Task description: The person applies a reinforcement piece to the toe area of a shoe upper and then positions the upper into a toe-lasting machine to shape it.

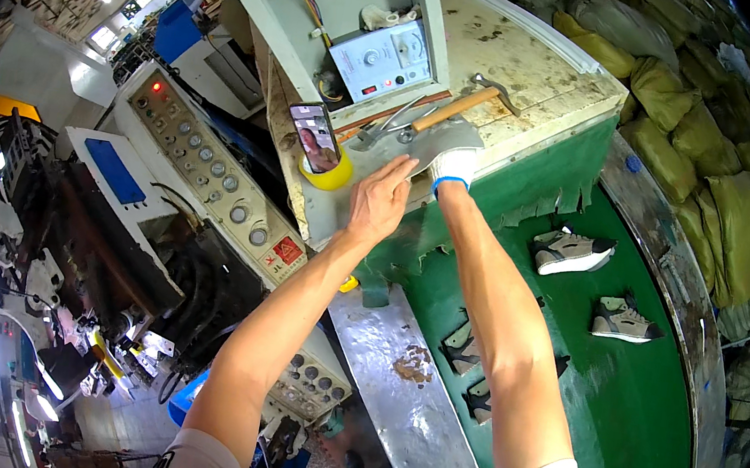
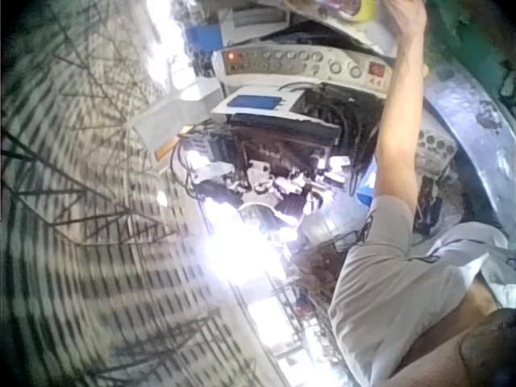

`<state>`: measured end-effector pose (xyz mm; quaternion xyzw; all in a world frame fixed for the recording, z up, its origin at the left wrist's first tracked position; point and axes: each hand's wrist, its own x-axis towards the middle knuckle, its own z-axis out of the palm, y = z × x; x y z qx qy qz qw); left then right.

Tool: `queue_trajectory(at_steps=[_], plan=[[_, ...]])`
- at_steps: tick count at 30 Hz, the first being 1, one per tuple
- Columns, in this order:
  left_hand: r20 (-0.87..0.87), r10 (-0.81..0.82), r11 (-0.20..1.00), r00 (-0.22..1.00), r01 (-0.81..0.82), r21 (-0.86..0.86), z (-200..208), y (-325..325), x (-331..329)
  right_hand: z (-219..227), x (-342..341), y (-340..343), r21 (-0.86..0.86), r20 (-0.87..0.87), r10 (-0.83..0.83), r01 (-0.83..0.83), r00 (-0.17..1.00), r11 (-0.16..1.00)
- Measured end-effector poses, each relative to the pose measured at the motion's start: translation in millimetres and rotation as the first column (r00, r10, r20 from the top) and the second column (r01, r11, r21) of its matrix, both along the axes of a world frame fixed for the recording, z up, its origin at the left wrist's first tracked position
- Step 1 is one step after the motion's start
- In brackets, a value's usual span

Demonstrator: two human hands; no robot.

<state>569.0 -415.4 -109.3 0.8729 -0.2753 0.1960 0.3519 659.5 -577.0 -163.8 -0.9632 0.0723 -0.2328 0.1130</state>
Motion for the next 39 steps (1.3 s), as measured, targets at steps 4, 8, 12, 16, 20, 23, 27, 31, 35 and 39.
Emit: queue_trajectory(at_steps=[4, 8, 12, 16, 20, 23, 27, 31, 35, 39], plan=[[0.020, 0.023, 0.998, 1.000, -0.024, 0.051, -1, 0, -1, 15, -2, -8, -0.090, -0.023, 0.105, -0.106, 0.994, 0.990], [-0.006, 0.014, 0.989, 1.000, -0.013, 0.150, 3, -6, -5, 25, -12, -18, 0.143, -0.029, 0.165, -0.159, 0.986, 0.977], [-0.035, -0.035, 0.975, 0.999, 0.042, 0.220, 4, -7, -5, 21, -37, -30, 0.411, 0.116, 0.078, -0.119, 0.990, 0.904], [-0.031, -0.038, 0.945, 0.999, 0.046, 0.323, -8, -2, 0, 17, -38, -18, 0.176, -0.043, 0.103, -0.094, 0.994, 0.980], [0.015, -0.054, 0.907, 0.998, 0.042, 0.419, -6, -16, 11, -20, -20, -56, 0.127, 0.184, 0.152, -0.177, 0.971, 0.976], [0.029, -0.023, 0.865, 0.999, 0.005, 0.501, -20, 13, -5, -2, -67, -49, 0.863, 0.219, -0.007, -0.190, 0.976, 0.468], [0.036, -0.110, 0.886, 0.993, 0.081, 0.456, -16, 6, -16, -15, -112, -85, 0.960, 0.256, -0.336, -0.197, 0.907, 0.200], [0.096, 0.033, 0.895, 0.995, -0.072, 0.441, -26, 23, -9, 23, -133, -70, 0.506, 0.463, -0.045, -0.222, 0.885, 0.833], [0.133, 0.169, 0.823, 0.977, -0.214, 0.527, -31, 16, 7, 60, -108, -50, 0.007, 0.329, 0.307, -0.328, 0.893, 0.945], [0.106, 0.173, 0.823, 0.979, -0.203, 0.531, -32, 15, 9, 34, -80, -40, -0.041, 0.187, 0.348, -0.347, 0.919, 0.937]])
